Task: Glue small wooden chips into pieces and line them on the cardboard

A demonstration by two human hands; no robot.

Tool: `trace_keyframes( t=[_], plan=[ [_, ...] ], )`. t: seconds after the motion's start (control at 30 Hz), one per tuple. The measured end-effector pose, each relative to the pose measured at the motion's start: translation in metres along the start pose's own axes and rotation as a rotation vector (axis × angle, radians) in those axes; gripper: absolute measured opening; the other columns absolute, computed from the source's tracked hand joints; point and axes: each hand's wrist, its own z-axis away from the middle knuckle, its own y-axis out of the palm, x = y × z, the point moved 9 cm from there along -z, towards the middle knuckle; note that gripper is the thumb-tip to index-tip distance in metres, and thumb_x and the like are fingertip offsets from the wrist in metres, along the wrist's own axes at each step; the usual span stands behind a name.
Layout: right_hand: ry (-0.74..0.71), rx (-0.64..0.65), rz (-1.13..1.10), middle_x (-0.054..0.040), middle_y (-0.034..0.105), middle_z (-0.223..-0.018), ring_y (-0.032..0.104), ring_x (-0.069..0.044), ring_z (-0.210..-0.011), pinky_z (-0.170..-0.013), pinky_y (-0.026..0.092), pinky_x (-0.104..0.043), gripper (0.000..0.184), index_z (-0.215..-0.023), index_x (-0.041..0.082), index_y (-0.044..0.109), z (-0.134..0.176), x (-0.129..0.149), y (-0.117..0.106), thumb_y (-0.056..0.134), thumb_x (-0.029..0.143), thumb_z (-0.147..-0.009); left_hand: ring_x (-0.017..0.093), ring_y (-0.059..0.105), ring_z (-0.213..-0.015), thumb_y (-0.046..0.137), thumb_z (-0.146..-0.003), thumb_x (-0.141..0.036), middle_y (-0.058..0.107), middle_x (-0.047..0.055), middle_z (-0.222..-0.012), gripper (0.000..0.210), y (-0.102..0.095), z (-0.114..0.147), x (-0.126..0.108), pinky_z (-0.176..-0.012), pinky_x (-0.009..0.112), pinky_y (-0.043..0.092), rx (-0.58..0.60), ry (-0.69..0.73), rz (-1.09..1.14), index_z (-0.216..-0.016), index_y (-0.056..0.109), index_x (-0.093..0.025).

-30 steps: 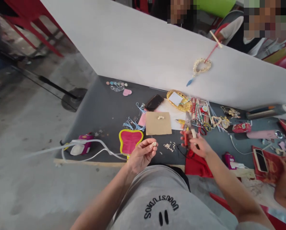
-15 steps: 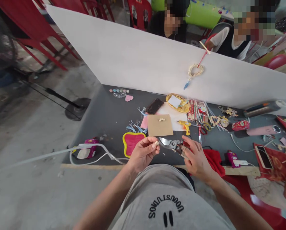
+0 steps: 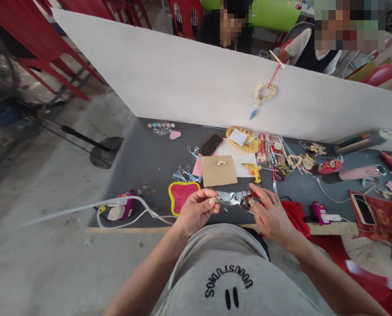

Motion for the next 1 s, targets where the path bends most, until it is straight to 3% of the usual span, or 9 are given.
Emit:
trace_keyframes(
  t=[0.2,0.3,0.4,0.5,0.8,1.0],
  plan=[
    [-0.035,-0.019,-0.009,-0.0184,0.056,-0.136,0.054,-0.029,-0.11,-0.085,0.053,-0.045,0.028,-0.106,0.015,0.059,0.004,-0.001,0.006,0.052,0.003,-0.081,0.008,0.066,-0.054,0.09,-0.062,-0.021,0.07,0.002,-0.061,0.025,0.002,0.001,0.004,-0.054,0.013,0.055,0.035,-0.021,0.003,-0.078,0.072,-0.012],
    [-0.029,-0.052,-0.073,-0.0187,0.057,-0.135,0.055,-0.028,-0.111,-0.086,0.053,-0.044,0.045,-0.125,0.012,0.05,0.006,-0.003,0.008,0.053,0.005,-0.081,0.008,0.065,-0.053,0.09,-0.062,-0.021,0.07,0.002,-0.06,0.025,0.004,0.002,0.005,-0.054,0.013,0.054,0.035,-0.026,0.009,-0.077,0.072,-0.012],
    [-0.007,-0.014,-0.065,-0.0172,0.06,-0.13,0.056,-0.029,-0.11,-0.086,0.053,-0.045,0.067,-0.147,0.012,0.031,0.007,-0.006,0.014,0.053,0.008,-0.084,0.008,0.064,-0.053,0.091,-0.06,-0.021,0.07,0.002,-0.059,0.026,0.005,0.004,0.006,-0.054,0.013,0.054,0.022,-0.029,0.013,-0.076,0.072,-0.012],
    [-0.003,0.018,-0.03,-0.0157,0.063,-0.123,0.057,-0.028,-0.106,-0.086,0.053,-0.045,0.071,-0.153,0.015,0.024,0.006,-0.006,0.017,0.051,0.01,-0.088,0.007,0.064,-0.051,0.091,-0.06,-0.021,0.069,0.001,-0.058,0.026,0.004,0.005,0.009,-0.053,0.013,0.054,0.001,-0.03,0.018,-0.075,0.072,-0.012],
    [0.013,0.005,0.004,-0.0125,0.064,-0.115,0.06,-0.025,-0.099,-0.083,0.053,-0.042,0.057,-0.15,0.019,0.033,0.008,-0.014,0.022,0.047,0.013,-0.095,0.008,0.066,-0.055,0.09,-0.062,-0.019,0.068,0.0,-0.061,0.026,-0.002,0.006,0.02,-0.055,0.013,0.056,-0.029,-0.064,0.089,-0.077,0.071,-0.011],
    [-0.069,-0.059,0.014,-0.0089,0.068,-0.104,0.065,-0.02,-0.092,-0.076,0.056,-0.032,0.05,-0.143,0.019,0.043,0.011,-0.014,0.017,0.049,0.011,-0.094,0.007,0.066,-0.056,0.089,-0.063,-0.018,0.068,0.0,-0.063,0.026,-0.001,0.007,0.026,-0.056,0.012,0.057,-0.026,-0.109,0.14,-0.08,0.071,-0.01]
  ],
)
